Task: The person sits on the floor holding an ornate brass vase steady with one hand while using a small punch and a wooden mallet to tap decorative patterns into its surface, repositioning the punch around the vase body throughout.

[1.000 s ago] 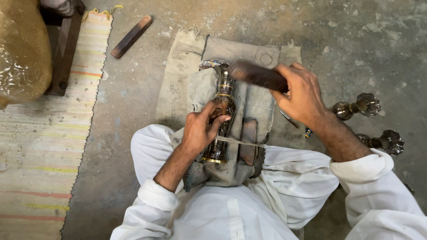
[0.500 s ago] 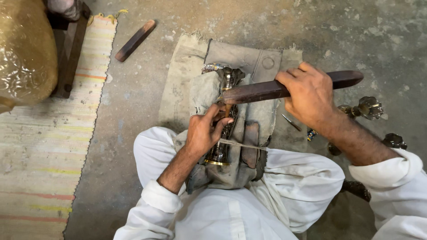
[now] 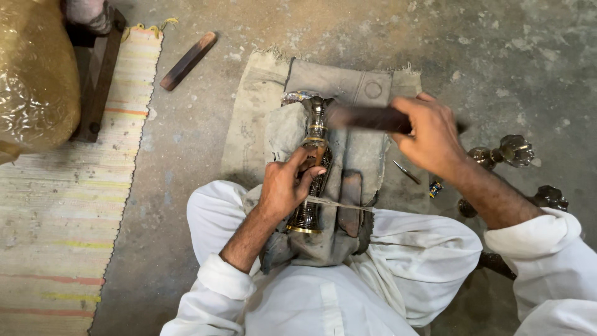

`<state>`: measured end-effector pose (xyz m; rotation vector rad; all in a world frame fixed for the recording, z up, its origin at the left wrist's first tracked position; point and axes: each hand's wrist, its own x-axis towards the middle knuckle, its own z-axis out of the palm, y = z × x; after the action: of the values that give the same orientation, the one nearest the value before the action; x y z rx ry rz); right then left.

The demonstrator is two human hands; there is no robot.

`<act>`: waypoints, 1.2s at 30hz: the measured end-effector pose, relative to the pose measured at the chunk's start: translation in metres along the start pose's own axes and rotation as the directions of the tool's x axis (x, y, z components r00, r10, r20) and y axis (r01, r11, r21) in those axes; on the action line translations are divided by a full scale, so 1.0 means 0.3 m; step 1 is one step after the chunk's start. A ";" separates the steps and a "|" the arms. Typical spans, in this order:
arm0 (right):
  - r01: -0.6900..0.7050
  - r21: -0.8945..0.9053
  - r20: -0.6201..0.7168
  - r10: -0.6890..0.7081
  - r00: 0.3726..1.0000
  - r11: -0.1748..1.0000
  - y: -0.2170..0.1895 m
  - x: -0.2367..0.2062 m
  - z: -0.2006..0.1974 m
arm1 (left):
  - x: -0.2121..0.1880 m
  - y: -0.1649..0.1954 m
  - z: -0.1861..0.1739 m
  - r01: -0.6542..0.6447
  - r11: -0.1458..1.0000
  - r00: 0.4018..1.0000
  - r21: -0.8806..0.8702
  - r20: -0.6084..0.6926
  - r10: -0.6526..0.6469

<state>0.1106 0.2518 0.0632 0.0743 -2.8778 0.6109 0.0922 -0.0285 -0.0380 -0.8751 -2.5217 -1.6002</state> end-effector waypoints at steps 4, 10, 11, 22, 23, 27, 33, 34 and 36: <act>0.283 -0.384 -0.009 -0.310 0.951 0.879 0.008 0.000 0.007 | 0.000 0.001 0.001 0.009 1.000 1.000 0.011 0.001 -0.010; 0.286 -0.317 -0.022 -0.309 0.951 0.904 0.019 -0.005 0.001 | 0.002 0.003 -0.006 0.121 0.992 0.991 0.044 0.060 -0.123; 0.241 -0.226 -0.020 -0.252 0.967 0.944 0.020 -0.006 0.002 | 0.001 0.002 -0.007 0.078 0.997 0.996 0.024 0.040 -0.079; 0.250 -0.216 -0.003 -0.257 0.967 0.944 0.010 -0.010 -0.015 | 0.002 -0.022 -0.004 -0.009 1.000 1.000 0.003 0.021 0.009; 0.262 -0.279 -0.006 -0.274 0.962 0.924 0.005 -0.010 -0.017 | 0.002 -0.027 -0.005 0.000 1.000 1.000 -0.030 0.003 0.000; 0.205 -0.214 -0.058 -0.222 0.973 0.955 -0.003 -0.008 -0.028 | 0.000 -0.035 0.006 -0.007 0.993 0.998 -0.117 -0.060 0.000; 0.226 -0.250 -0.044 -0.245 0.969 0.941 -0.005 0.022 -0.019 | -0.007 -0.023 0.009 -0.072 0.993 0.992 -0.098 -0.106 0.061; 0.189 -0.237 -0.026 -0.201 0.979 0.953 -0.006 0.025 -0.020 | -0.004 -0.020 0.008 -0.126 0.986 0.986 -0.110 -0.123 0.112; 0.244 -0.334 0.036 -0.246 0.969 0.911 -0.008 0.026 -0.024 | 0.004 -0.015 0.002 -0.003 0.997 0.999 -0.079 -0.053 -0.002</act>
<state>0.1047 0.2523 0.0722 0.3740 -2.8547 0.0690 0.0893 -0.0289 -0.0417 -0.8284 -2.4379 -1.7099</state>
